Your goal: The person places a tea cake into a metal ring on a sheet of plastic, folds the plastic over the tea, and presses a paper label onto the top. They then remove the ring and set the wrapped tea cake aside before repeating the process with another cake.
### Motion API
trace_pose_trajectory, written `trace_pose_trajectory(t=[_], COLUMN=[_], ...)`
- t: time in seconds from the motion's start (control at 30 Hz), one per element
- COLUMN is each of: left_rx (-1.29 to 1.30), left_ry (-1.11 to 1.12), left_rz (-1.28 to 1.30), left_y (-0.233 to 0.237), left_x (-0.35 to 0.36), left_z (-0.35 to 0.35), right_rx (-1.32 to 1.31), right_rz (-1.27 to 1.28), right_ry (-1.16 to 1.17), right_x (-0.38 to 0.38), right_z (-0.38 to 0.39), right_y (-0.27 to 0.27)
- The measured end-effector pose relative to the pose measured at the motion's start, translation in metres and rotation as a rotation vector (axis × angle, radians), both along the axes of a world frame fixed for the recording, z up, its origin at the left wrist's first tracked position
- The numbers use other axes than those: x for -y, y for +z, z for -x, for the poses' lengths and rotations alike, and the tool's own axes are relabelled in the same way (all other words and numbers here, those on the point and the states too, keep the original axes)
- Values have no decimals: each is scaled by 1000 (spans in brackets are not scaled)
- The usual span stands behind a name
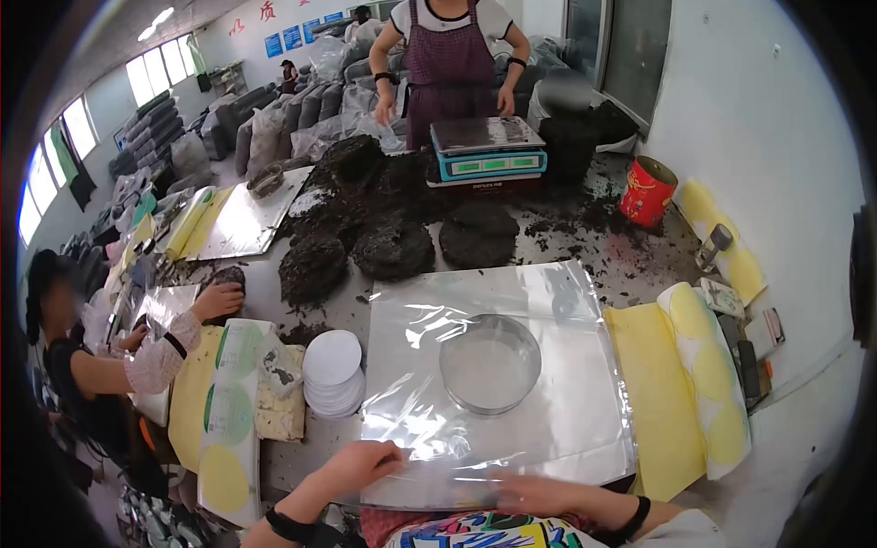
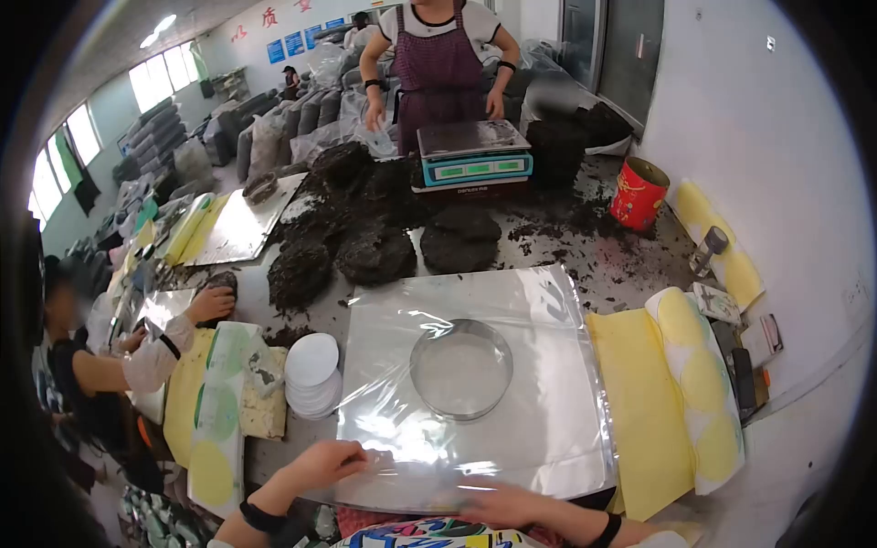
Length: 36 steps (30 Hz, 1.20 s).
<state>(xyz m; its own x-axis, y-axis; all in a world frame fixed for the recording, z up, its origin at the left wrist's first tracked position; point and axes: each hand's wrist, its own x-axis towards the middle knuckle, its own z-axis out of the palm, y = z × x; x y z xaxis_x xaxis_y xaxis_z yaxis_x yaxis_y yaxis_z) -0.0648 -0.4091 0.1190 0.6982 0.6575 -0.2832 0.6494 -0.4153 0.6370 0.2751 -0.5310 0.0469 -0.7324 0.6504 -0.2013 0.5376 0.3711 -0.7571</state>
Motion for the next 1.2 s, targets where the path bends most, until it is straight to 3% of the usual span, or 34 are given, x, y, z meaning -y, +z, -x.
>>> trace_pose_trajectory(t=[0.03,0.07,0.1,0.13,0.17,0.2,0.23,0.3,0.33,0.37,0.4,0.43,0.47,0.5,0.53,0.63,0.67,0.73,0.77,0.83,0.9,1.03,1.1,1.13,1.17,1.2], left_rx=[-77,-72,-188,-309,-319,-241,-150,106,156,197,29,-19,-65,-195,-335,3,62,110,156,183,198,249,274,233,190,182], left_ry=[-54,-42,-126,-208,-194,-213,-222,-64,153,315,224,221,227,271,319,441,487,555,625,642,651,723,732,833,929,921], left_rz=[-38,-25,-71,-121,-121,96,311,366,266,10,-457,-579,-708,-655,-611,-794,-813,-745,-679,-659,-623,-411,-349,-247,-143,-136], left_y=[-25,-39,-50,-54,-47,-31,-15,23,15,6,1,-8,-20,-47,-74,-78,-73,-67,-66,-67,-67,-63,-52,-44,-36,-27], left_x=[-1,-2,-2,-3,-8,-16,-26,-57,-75,-93,-110,-123,-134,-134,-133,-117,-113,-112,-115,-118,-120,-125,-126,-127,-127,-123], left_z=[-1,-6,-14,-17,-14,-10,-6,5,12,16,16,12,10,24,42,51,48,47,46,47,50,56,56,57,57,48], right_rx=[11,-151,-315,-317,206,724,712,186,48,-94,-6,26,52,199,253,389,389,518,453,523,517,403,96,-214,-212,-484], right_rz=[10,90,167,171,-128,-433,-441,-61,-81,-36,-96,-54,-217,-61,-51,-33,-33,-234,-292,-87,-134,-400,-409,-265,-260,-135], right_ry=[9,-61,-130,-112,-114,-113,-93,-64,-107,-280,-374,-457,-410,-563,-632,-880,-882,-1186,-1306,-1231,-1264,-1374,-1384,-1358,-1360,-1357], right_x=[0,-4,-9,-11,-12,-15,-16,-28,-55,-87,-123,-169,-179,-268,-305,-408,-433,-487,-502,-506,-501,-476,-479,-488,-478,-460], right_z=[4,12,17,18,17,17,14,-7,-12,-26,-40,-63,-77,-109,-120,-124,-118,-114,-112,-105,-94,-88,-105,-123,-123,-124], right_y=[31,57,68,59,41,31,31,45,61,92,112,115,116,111,118,108,88,43,8,-11,-15,-1,-14,-35,-26,-10])
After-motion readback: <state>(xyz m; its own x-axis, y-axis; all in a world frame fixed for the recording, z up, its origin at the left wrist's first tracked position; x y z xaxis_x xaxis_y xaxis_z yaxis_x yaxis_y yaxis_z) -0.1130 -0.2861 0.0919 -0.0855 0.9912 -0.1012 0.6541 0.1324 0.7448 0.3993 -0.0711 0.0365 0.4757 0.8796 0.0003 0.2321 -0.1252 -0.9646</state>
